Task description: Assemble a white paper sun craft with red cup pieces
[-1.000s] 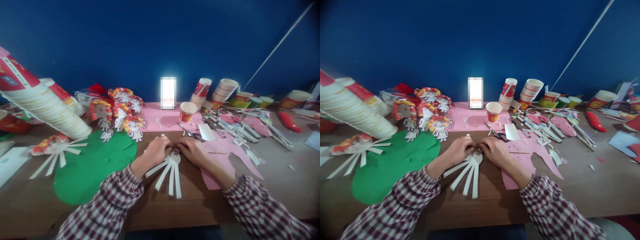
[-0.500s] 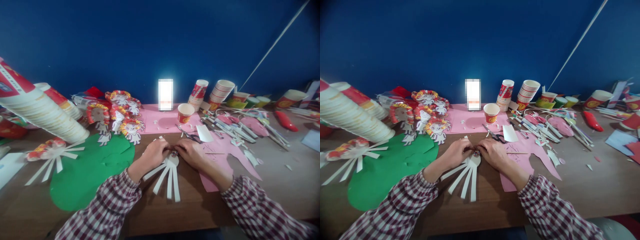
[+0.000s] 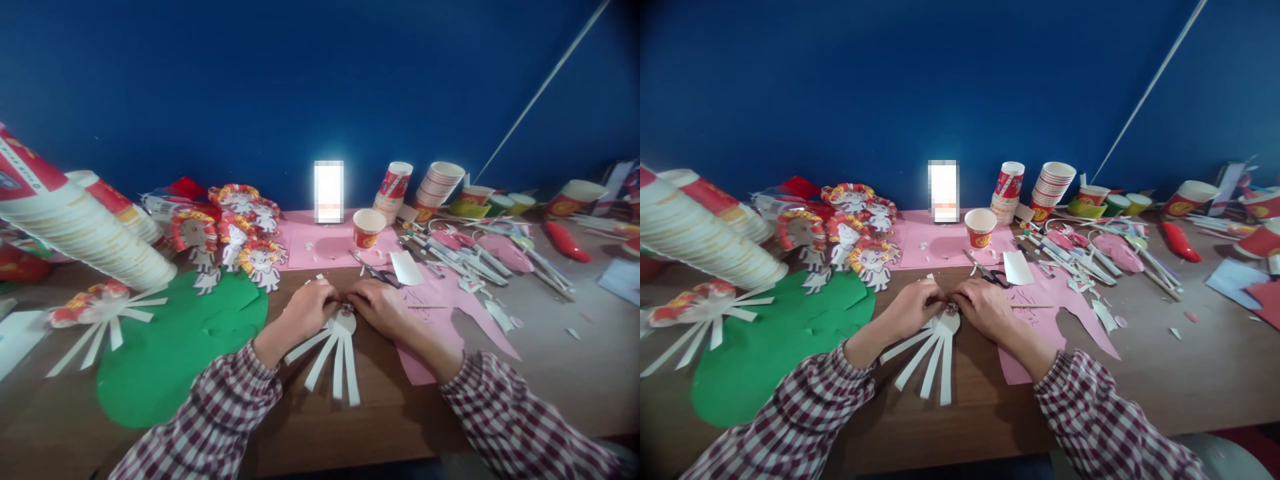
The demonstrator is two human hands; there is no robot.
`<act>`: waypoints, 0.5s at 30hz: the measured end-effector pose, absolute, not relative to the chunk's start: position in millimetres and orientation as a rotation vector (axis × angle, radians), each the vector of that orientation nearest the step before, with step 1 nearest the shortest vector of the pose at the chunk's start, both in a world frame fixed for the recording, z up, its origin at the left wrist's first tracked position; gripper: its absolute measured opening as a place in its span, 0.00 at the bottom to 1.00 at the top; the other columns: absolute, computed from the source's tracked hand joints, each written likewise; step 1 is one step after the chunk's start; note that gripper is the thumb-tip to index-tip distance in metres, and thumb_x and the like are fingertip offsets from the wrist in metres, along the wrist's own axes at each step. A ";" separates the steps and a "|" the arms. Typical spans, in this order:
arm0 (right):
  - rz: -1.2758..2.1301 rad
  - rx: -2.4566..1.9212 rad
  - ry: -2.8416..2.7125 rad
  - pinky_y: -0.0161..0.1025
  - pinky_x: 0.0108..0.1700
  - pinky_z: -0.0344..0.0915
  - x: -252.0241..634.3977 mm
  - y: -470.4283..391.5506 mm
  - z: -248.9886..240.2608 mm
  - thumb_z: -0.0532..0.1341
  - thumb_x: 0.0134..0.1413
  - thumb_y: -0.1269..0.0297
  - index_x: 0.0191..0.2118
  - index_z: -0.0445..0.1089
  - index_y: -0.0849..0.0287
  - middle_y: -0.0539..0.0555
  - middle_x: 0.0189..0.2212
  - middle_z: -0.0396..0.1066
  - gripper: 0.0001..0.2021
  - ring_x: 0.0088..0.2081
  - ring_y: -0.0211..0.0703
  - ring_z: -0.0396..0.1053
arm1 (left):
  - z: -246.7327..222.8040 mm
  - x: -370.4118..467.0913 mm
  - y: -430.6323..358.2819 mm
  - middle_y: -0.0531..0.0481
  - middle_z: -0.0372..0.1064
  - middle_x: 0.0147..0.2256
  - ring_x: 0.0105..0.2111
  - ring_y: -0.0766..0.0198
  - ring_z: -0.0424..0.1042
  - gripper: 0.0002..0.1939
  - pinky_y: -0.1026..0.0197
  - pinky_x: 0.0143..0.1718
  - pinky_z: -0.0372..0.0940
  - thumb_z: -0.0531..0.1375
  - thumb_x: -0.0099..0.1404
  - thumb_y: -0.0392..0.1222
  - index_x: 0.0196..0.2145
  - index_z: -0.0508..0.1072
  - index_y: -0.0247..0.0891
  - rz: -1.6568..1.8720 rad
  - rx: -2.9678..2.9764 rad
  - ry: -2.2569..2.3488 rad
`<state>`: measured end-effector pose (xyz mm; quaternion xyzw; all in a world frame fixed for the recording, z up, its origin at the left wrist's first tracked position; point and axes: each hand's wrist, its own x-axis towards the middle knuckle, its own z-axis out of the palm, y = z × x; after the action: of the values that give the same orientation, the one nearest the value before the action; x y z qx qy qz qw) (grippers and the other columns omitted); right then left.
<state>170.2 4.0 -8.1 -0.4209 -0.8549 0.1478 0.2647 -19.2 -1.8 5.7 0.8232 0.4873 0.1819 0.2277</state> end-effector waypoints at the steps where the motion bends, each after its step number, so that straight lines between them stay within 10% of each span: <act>1: 0.397 -1.143 -2.311 0.36 0.40 0.62 170.1 4.2 -8.7 0.56 0.59 0.68 0.36 0.72 0.56 0.52 0.34 0.74 0.08 0.38 0.41 0.69 | 5.3 -19.3 -1.8 0.48 0.71 0.30 0.32 0.63 0.68 0.06 0.64 0.33 0.59 0.56 0.60 0.36 0.29 0.74 0.36 0.502 2.270 1.344; 15: 0.403 -1.145 -2.326 0.35 0.40 0.61 170.3 4.1 -7.6 0.55 0.59 0.68 0.36 0.72 0.57 0.52 0.34 0.74 0.08 0.38 0.41 0.69 | 3.3 -20.1 -0.9 0.49 0.70 0.30 0.31 0.64 0.67 0.06 0.64 0.32 0.59 0.56 0.59 0.35 0.30 0.74 0.36 0.516 2.286 1.341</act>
<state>170.3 4.1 -7.6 -0.4217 -0.8571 0.1483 0.2560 -20.1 -0.9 3.3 0.8262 0.4844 0.1865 0.2190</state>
